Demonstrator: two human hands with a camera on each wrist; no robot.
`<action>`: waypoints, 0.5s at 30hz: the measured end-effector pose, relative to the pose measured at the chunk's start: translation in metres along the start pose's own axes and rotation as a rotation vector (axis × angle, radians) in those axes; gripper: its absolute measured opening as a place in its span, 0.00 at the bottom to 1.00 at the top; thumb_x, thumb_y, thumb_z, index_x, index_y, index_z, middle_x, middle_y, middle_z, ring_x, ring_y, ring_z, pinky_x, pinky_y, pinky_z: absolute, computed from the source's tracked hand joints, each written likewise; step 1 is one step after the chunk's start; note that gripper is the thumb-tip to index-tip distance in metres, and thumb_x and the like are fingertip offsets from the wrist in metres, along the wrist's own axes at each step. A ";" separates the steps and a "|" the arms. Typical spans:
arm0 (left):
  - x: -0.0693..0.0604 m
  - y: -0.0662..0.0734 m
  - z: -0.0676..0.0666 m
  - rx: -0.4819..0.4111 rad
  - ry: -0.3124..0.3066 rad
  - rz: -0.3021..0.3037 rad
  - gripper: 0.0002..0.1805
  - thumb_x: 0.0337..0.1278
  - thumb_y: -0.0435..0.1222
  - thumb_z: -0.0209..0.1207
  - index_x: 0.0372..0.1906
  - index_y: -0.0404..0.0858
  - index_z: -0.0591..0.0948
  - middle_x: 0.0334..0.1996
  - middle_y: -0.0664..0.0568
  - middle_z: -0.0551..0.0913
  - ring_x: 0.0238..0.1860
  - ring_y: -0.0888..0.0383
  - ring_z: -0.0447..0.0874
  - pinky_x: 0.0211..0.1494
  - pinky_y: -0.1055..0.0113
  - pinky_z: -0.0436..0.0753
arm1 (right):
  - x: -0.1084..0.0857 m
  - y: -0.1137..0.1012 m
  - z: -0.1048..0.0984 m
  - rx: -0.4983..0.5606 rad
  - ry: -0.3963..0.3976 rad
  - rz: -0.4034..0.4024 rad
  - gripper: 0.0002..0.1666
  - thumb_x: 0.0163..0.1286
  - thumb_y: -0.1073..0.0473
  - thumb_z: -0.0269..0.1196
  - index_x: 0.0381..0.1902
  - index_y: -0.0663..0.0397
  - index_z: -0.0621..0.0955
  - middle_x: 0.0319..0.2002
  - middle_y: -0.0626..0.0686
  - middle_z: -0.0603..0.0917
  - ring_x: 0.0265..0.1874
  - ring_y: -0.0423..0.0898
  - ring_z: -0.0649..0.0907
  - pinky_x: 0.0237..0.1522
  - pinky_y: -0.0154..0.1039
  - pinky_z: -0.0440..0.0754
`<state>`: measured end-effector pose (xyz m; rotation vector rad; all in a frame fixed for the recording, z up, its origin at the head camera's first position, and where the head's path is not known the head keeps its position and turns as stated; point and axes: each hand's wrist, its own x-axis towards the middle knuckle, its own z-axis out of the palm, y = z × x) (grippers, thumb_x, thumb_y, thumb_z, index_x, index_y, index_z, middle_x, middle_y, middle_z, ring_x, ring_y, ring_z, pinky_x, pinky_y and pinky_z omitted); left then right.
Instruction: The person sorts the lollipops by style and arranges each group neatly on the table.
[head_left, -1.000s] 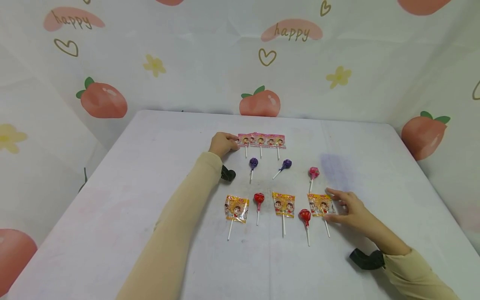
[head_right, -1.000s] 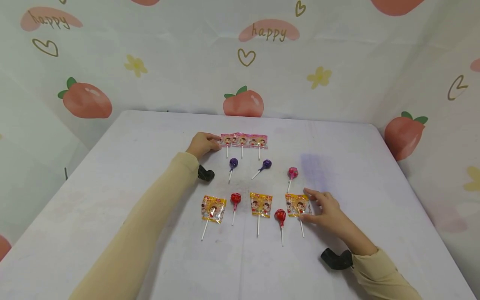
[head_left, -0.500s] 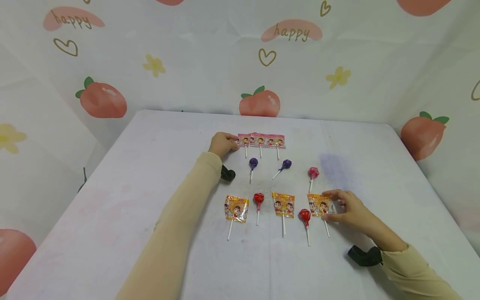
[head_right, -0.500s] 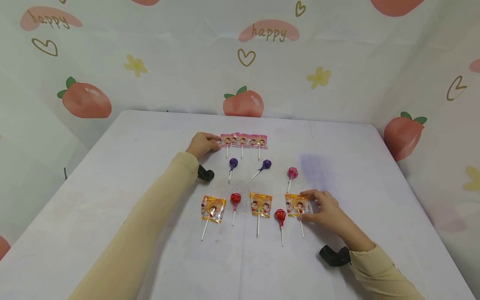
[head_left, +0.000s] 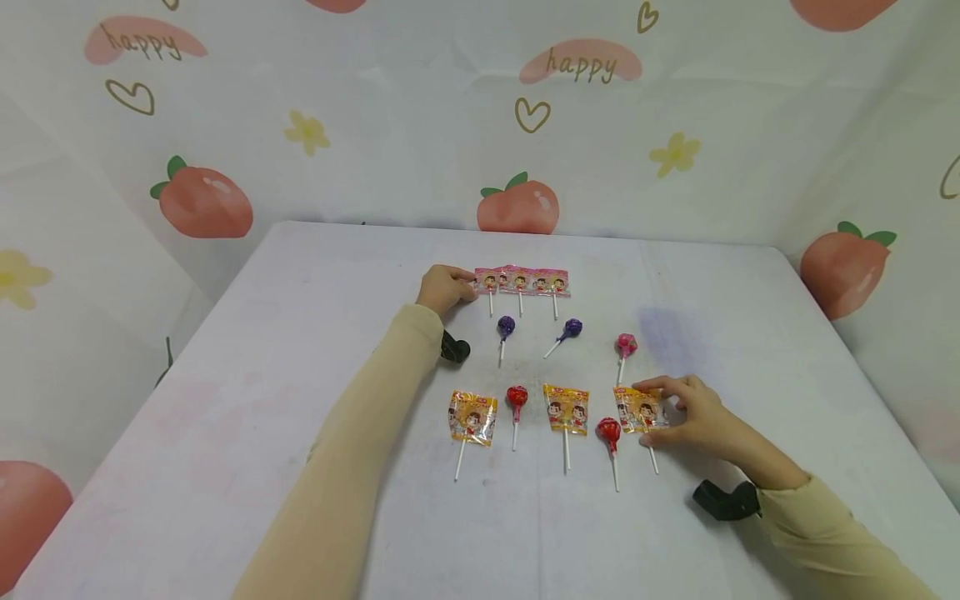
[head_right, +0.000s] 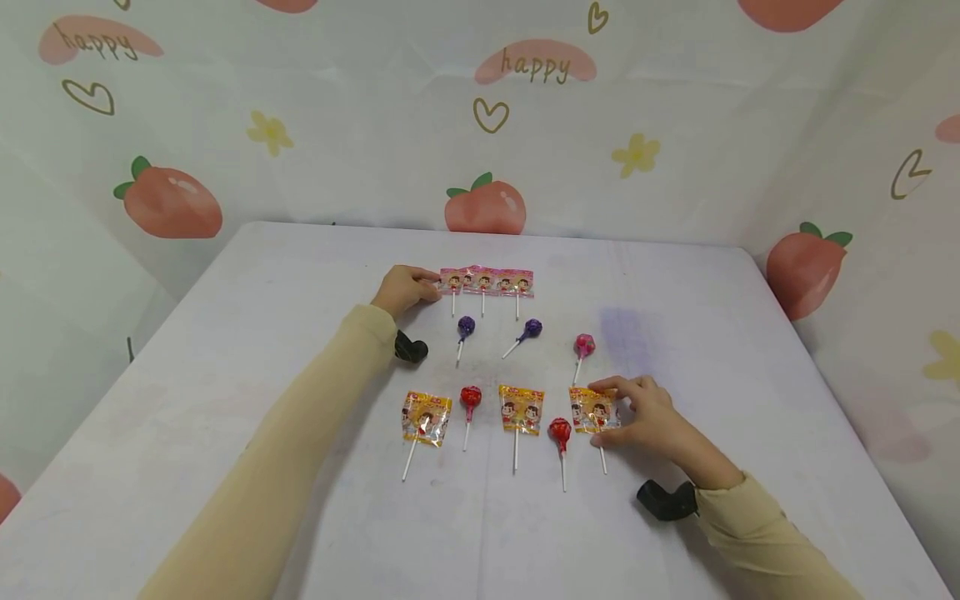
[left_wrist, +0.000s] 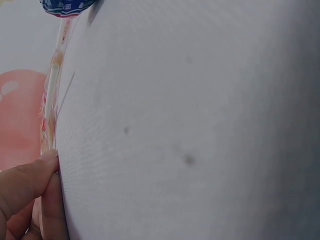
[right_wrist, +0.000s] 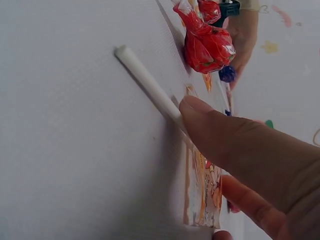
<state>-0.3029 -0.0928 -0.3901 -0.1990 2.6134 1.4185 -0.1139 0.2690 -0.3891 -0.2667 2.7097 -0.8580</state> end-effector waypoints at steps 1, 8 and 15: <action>0.000 0.000 0.000 0.001 -0.001 0.000 0.21 0.49 0.29 0.66 0.52 0.41 0.85 0.27 0.53 0.76 0.40 0.55 0.70 0.58 0.62 0.71 | 0.001 0.000 -0.001 0.000 -0.006 0.003 0.43 0.46 0.46 0.77 0.60 0.49 0.76 0.50 0.65 0.71 0.46 0.59 0.69 0.36 0.44 0.67; -0.001 0.001 0.000 -0.006 0.002 -0.003 0.20 0.49 0.29 0.67 0.51 0.40 0.85 0.28 0.54 0.78 0.38 0.56 0.71 0.57 0.61 0.72 | 0.006 0.000 -0.005 0.008 -0.047 0.023 0.44 0.45 0.45 0.77 0.60 0.48 0.75 0.51 0.67 0.69 0.45 0.59 0.68 0.35 0.44 0.66; 0.000 0.000 0.000 -0.016 0.000 -0.002 0.19 0.51 0.29 0.66 0.51 0.39 0.85 0.30 0.51 0.80 0.39 0.55 0.72 0.58 0.60 0.72 | 0.010 0.000 -0.006 0.010 -0.054 0.034 0.42 0.45 0.46 0.78 0.58 0.49 0.75 0.50 0.67 0.70 0.43 0.58 0.67 0.36 0.43 0.65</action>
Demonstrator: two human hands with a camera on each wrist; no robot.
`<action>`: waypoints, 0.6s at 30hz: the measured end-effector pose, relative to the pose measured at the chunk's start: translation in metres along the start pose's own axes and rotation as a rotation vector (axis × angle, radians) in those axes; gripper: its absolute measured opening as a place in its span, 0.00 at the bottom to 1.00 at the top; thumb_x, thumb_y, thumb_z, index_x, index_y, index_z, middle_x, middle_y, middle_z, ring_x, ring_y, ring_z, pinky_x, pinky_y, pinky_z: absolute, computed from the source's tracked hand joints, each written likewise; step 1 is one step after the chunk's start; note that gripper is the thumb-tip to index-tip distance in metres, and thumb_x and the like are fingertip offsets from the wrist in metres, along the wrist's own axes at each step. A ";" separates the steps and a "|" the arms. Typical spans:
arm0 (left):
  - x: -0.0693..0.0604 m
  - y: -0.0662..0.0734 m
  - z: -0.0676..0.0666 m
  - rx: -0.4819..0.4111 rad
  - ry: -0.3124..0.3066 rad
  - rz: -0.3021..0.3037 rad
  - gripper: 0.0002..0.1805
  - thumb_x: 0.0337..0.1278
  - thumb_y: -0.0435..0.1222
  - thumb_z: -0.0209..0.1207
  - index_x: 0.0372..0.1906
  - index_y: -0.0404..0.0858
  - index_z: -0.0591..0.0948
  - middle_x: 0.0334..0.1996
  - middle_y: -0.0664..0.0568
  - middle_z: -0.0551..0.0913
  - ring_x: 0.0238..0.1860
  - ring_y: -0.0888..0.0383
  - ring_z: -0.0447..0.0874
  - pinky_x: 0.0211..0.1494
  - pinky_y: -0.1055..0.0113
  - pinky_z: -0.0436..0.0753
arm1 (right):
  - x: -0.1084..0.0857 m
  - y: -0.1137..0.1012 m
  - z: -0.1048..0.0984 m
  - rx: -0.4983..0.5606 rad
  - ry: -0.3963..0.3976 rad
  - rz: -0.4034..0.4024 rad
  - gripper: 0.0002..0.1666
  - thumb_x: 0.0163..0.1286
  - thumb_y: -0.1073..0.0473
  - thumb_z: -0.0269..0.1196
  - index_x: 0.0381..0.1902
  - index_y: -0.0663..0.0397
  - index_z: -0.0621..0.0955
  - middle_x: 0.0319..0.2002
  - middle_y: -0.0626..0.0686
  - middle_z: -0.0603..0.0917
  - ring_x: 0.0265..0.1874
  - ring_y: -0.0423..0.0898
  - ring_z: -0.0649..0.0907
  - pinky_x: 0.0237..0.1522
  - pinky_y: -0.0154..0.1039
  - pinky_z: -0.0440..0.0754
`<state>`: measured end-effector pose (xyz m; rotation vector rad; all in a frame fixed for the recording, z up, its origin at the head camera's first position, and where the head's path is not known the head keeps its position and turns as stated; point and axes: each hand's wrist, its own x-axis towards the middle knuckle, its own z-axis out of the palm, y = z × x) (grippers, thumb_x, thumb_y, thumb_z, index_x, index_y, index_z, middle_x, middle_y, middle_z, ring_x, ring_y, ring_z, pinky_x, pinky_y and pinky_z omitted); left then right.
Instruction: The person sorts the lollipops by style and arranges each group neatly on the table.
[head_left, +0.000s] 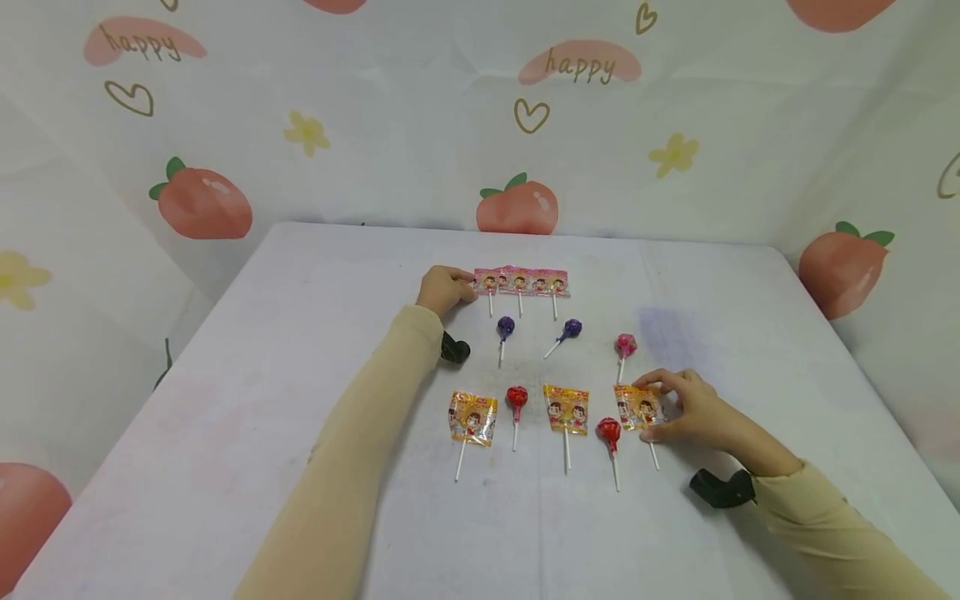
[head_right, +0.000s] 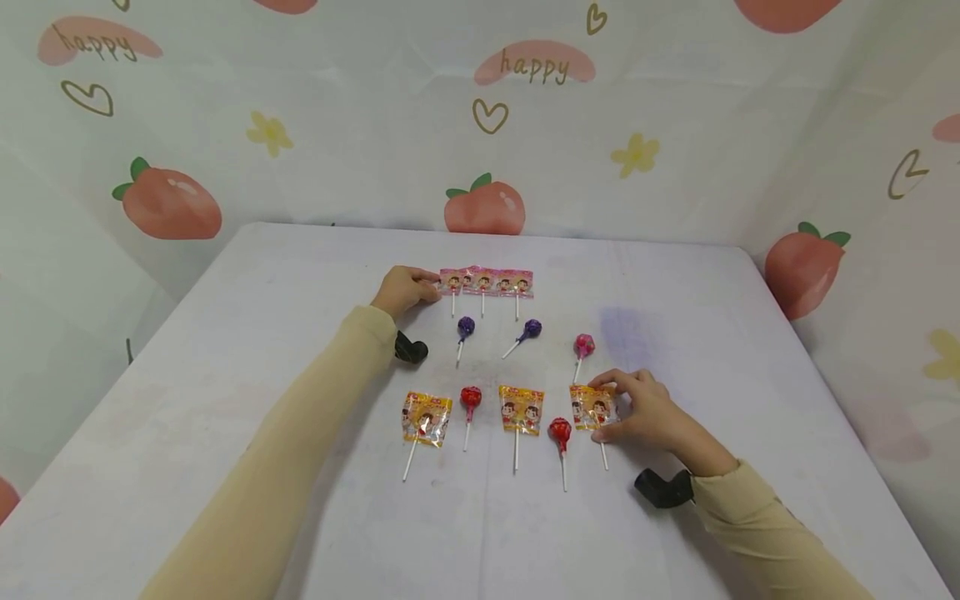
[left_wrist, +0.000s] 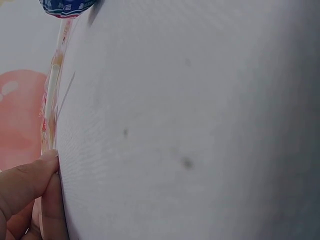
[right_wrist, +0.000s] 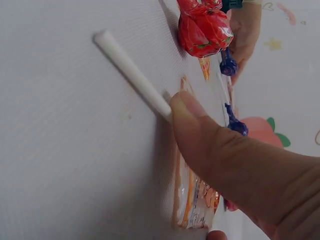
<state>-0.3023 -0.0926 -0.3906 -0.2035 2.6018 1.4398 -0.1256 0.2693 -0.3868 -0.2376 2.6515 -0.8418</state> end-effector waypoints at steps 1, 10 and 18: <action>0.000 -0.001 0.000 -0.005 0.000 -0.003 0.19 0.52 0.30 0.66 0.51 0.39 0.85 0.30 0.51 0.80 0.39 0.55 0.72 0.58 0.60 0.73 | 0.001 0.000 0.000 0.001 -0.003 -0.001 0.42 0.45 0.47 0.78 0.58 0.50 0.75 0.50 0.67 0.70 0.43 0.58 0.68 0.36 0.43 0.65; 0.000 -0.001 0.001 -0.008 0.001 -0.012 0.18 0.52 0.30 0.66 0.51 0.40 0.85 0.29 0.51 0.80 0.36 0.56 0.72 0.52 0.62 0.73 | 0.004 -0.004 -0.001 0.055 -0.018 -0.012 0.38 0.44 0.53 0.79 0.52 0.54 0.75 0.50 0.66 0.69 0.48 0.62 0.67 0.41 0.51 0.68; 0.002 -0.001 0.000 0.001 0.002 -0.009 0.19 0.51 0.30 0.67 0.51 0.40 0.85 0.30 0.51 0.81 0.36 0.56 0.73 0.50 0.64 0.72 | -0.001 -0.006 -0.003 0.201 -0.002 -0.073 0.39 0.48 0.65 0.76 0.54 0.62 0.67 0.46 0.66 0.71 0.41 0.55 0.73 0.38 0.43 0.72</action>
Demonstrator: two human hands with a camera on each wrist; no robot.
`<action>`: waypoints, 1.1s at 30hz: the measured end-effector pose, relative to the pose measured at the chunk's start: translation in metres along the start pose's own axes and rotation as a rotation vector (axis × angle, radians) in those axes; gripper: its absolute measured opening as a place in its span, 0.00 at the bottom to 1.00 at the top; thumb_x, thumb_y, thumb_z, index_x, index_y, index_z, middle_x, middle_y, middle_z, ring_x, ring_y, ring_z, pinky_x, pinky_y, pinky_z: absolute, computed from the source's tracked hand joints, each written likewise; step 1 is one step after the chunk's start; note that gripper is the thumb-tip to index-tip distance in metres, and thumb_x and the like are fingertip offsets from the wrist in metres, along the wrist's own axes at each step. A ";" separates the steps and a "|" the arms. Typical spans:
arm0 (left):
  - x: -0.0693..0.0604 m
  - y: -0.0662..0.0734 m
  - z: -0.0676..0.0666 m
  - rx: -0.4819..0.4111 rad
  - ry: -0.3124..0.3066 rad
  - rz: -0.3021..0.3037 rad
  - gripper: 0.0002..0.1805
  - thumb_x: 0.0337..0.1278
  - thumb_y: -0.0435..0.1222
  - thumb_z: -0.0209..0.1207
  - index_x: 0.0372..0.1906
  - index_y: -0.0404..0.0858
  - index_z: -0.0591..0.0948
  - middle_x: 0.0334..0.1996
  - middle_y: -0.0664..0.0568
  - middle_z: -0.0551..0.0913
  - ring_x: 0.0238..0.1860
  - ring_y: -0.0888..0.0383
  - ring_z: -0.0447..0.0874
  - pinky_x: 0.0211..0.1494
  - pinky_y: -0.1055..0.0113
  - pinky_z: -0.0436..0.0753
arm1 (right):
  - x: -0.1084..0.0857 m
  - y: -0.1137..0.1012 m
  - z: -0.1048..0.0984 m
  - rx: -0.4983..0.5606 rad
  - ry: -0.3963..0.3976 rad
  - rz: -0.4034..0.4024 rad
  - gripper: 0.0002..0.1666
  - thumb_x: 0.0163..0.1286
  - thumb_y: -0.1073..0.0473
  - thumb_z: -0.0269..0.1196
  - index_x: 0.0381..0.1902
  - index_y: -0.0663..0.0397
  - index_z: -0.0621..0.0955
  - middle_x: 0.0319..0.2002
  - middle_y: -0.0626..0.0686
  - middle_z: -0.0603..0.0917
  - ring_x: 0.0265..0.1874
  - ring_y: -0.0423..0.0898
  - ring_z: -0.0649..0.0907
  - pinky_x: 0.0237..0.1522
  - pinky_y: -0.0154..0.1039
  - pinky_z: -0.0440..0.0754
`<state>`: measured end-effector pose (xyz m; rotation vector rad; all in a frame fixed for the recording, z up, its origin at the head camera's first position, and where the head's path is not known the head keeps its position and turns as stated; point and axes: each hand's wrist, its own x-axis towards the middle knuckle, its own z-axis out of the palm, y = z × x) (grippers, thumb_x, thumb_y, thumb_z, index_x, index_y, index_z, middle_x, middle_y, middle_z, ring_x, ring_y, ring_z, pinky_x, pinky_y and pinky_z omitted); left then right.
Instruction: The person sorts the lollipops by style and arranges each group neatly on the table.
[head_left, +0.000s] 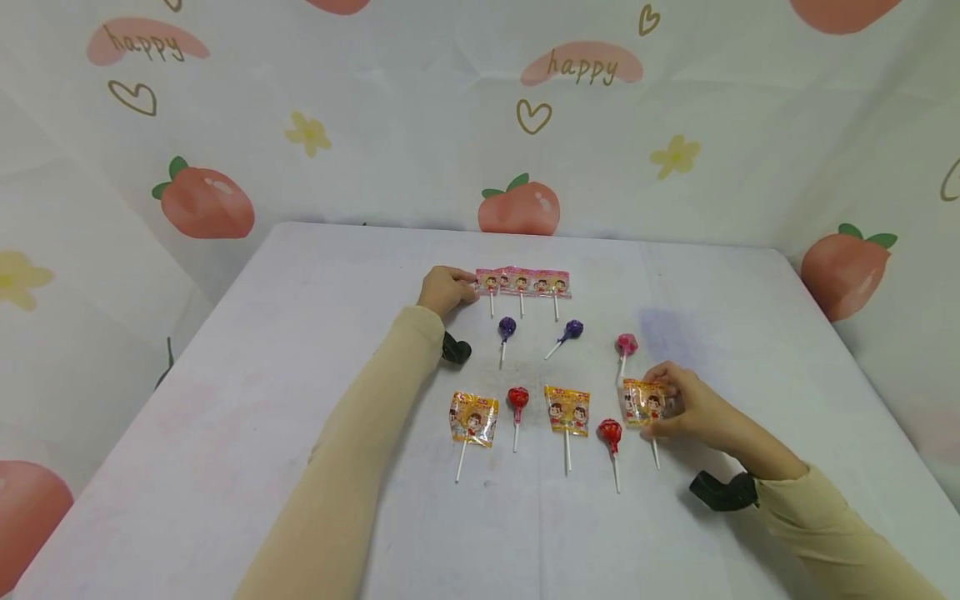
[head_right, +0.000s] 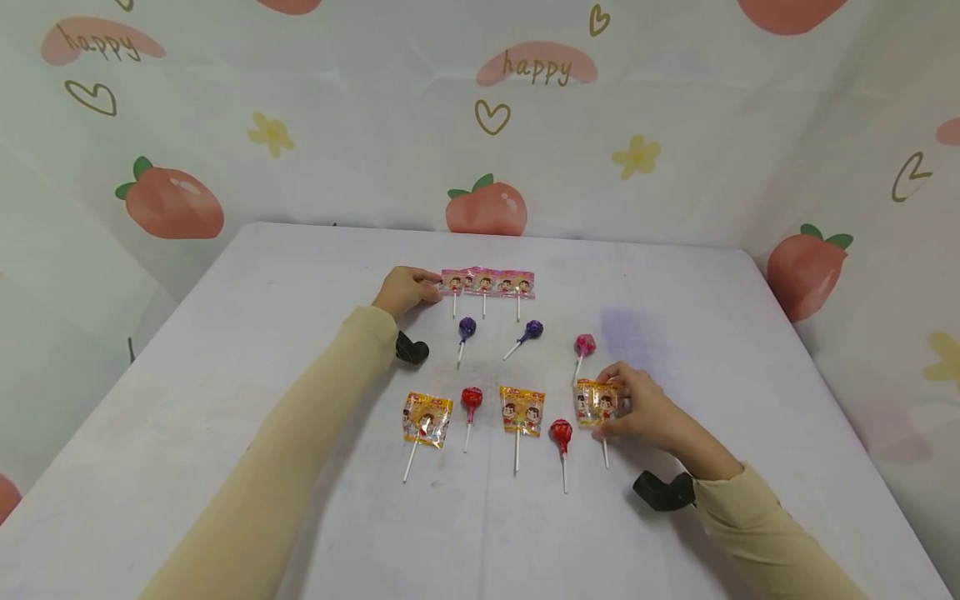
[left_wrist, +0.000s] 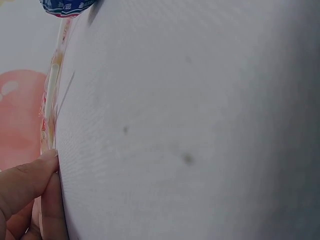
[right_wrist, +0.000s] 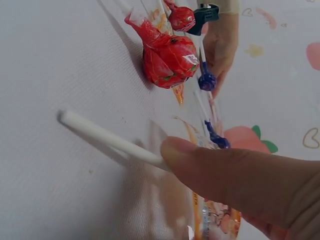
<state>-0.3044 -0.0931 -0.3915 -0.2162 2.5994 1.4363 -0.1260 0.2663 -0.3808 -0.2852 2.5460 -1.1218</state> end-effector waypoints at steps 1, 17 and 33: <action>0.000 0.000 0.000 -0.001 -0.001 -0.001 0.19 0.51 0.30 0.67 0.51 0.40 0.85 0.30 0.51 0.81 0.36 0.56 0.73 0.49 0.64 0.73 | -0.001 0.000 0.000 0.027 -0.003 0.003 0.40 0.49 0.66 0.75 0.56 0.62 0.65 0.45 0.65 0.72 0.39 0.53 0.74 0.36 0.41 0.73; 0.005 -0.002 0.001 0.003 -0.011 -0.016 0.20 0.52 0.31 0.67 0.53 0.41 0.84 0.53 0.46 0.82 0.50 0.54 0.73 0.60 0.60 0.72 | -0.006 0.002 -0.002 0.068 0.099 0.008 0.35 0.59 0.61 0.70 0.60 0.63 0.68 0.55 0.68 0.72 0.48 0.56 0.77 0.40 0.36 0.76; 0.005 -0.002 0.001 -0.010 -0.009 -0.032 0.20 0.51 0.30 0.67 0.52 0.42 0.85 0.41 0.46 0.83 0.43 0.54 0.72 0.54 0.61 0.73 | -0.005 -0.021 -0.022 0.158 0.157 0.023 0.33 0.68 0.55 0.63 0.66 0.61 0.66 0.55 0.67 0.72 0.45 0.44 0.81 0.40 0.31 0.81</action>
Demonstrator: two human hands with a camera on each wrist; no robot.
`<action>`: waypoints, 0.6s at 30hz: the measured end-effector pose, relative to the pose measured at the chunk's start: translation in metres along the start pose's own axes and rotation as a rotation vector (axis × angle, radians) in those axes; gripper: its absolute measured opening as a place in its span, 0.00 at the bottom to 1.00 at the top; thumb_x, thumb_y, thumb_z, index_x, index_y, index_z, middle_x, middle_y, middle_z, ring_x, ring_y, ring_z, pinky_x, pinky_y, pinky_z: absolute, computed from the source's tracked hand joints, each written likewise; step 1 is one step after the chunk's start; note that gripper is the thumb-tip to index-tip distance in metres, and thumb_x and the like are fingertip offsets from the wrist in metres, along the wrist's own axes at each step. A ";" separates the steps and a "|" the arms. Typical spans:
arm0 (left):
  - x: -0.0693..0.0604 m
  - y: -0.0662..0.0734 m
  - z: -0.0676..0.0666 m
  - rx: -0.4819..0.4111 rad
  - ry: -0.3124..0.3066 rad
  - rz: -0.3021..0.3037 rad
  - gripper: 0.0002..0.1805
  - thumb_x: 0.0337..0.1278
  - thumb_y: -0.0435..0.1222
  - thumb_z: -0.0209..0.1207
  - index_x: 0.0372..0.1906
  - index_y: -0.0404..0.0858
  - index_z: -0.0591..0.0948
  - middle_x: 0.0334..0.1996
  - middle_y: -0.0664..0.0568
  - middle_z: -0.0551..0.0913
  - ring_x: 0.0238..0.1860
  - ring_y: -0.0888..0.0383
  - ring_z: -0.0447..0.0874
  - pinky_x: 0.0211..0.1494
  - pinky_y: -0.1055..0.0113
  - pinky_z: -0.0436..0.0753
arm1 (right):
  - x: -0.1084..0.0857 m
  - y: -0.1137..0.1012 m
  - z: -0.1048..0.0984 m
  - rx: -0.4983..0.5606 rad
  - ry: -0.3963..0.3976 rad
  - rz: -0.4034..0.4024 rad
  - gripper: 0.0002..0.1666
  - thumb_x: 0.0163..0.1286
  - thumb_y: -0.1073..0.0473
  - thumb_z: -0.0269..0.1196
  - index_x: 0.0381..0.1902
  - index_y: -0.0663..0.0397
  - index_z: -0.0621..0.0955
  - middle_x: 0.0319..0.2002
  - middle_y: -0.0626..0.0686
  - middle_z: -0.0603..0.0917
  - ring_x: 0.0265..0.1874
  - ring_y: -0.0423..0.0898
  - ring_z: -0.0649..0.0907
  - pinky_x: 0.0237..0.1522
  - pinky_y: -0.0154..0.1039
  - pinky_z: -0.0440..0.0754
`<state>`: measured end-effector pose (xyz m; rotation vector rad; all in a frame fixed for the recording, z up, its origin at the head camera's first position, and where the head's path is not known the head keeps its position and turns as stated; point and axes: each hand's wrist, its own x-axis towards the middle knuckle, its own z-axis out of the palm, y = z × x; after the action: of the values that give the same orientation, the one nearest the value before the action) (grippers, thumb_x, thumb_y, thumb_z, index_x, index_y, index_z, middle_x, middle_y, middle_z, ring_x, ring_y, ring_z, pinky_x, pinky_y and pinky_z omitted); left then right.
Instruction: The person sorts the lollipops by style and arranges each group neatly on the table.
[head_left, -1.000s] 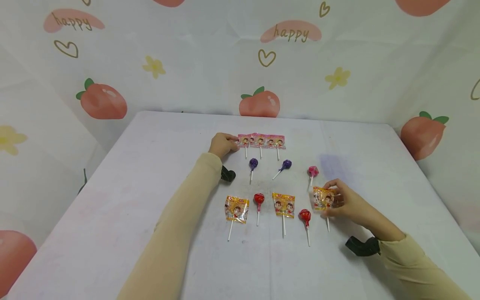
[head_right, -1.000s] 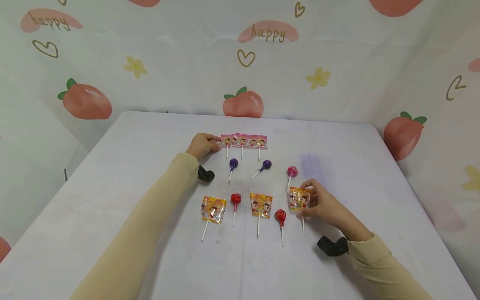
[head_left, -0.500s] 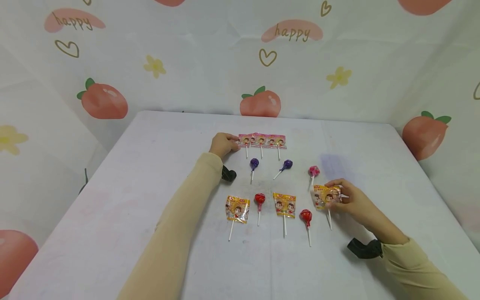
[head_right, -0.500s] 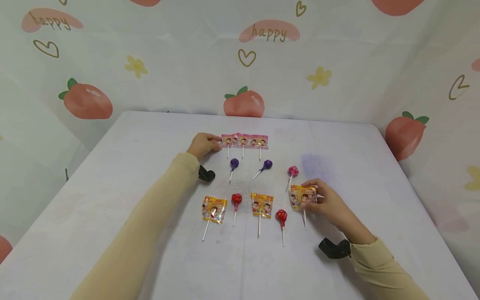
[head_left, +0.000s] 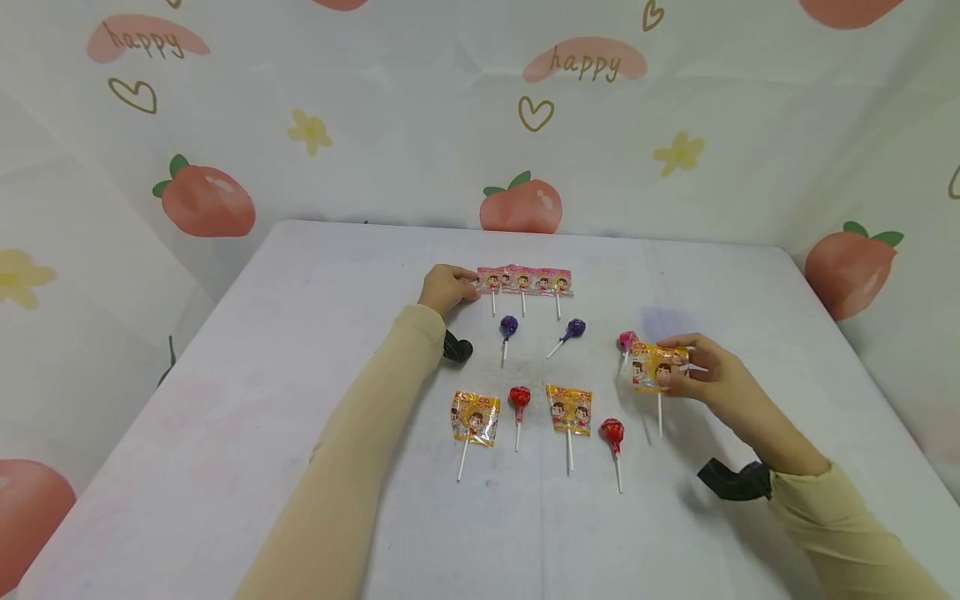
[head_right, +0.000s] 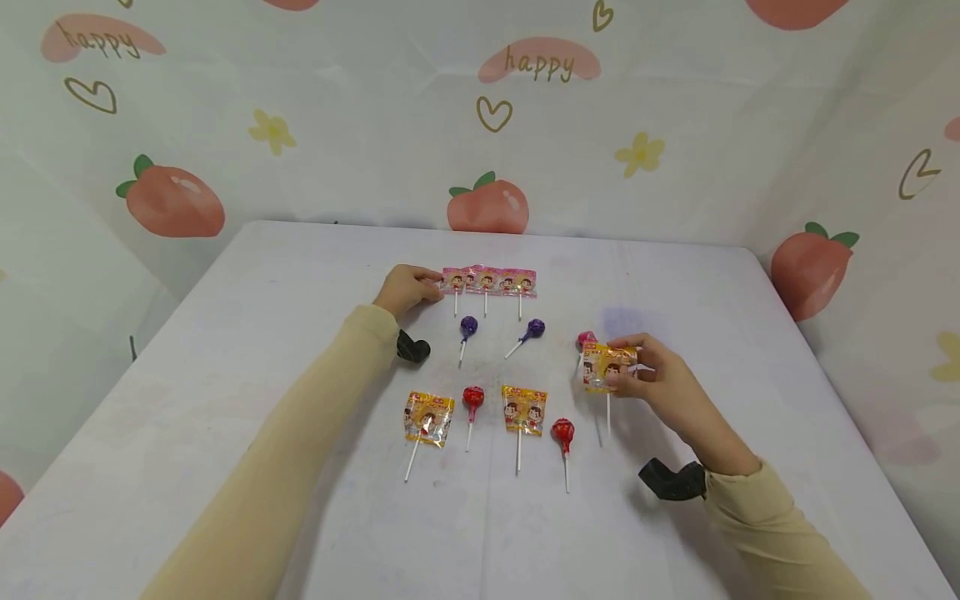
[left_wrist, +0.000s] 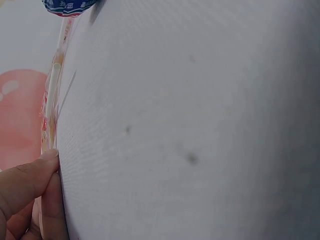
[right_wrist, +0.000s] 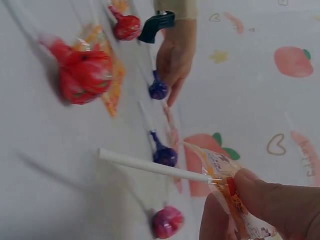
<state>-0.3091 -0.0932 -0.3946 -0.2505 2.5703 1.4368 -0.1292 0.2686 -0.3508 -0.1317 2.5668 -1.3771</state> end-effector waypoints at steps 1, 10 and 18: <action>0.000 0.000 0.000 0.000 0.000 -0.001 0.20 0.51 0.30 0.68 0.52 0.42 0.85 0.42 0.46 0.83 0.43 0.54 0.72 0.54 0.62 0.73 | 0.001 -0.003 -0.001 0.009 0.008 -0.008 0.33 0.69 0.55 0.62 0.66 0.61 0.66 0.55 0.66 0.72 0.43 0.39 0.81 0.40 0.30 0.81; 0.001 0.000 0.000 0.000 -0.004 -0.004 0.19 0.51 0.31 0.68 0.51 0.42 0.85 0.35 0.49 0.82 0.40 0.55 0.72 0.52 0.64 0.72 | 0.018 -0.031 -0.019 0.015 0.119 -0.104 0.28 0.69 0.53 0.62 0.64 0.54 0.70 0.50 0.47 0.76 0.41 0.29 0.80 0.40 0.25 0.80; 0.001 -0.001 0.000 -0.003 -0.006 -0.002 0.19 0.51 0.31 0.67 0.51 0.42 0.85 0.29 0.52 0.79 0.37 0.56 0.72 0.49 0.65 0.72 | 0.045 -0.058 -0.022 0.120 0.178 -0.166 0.28 0.68 0.54 0.63 0.62 0.56 0.72 0.45 0.42 0.80 0.41 0.33 0.83 0.41 0.27 0.81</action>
<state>-0.3103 -0.0940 -0.3953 -0.2496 2.5626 1.4390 -0.1797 0.2463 -0.2978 -0.2161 2.6577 -1.6687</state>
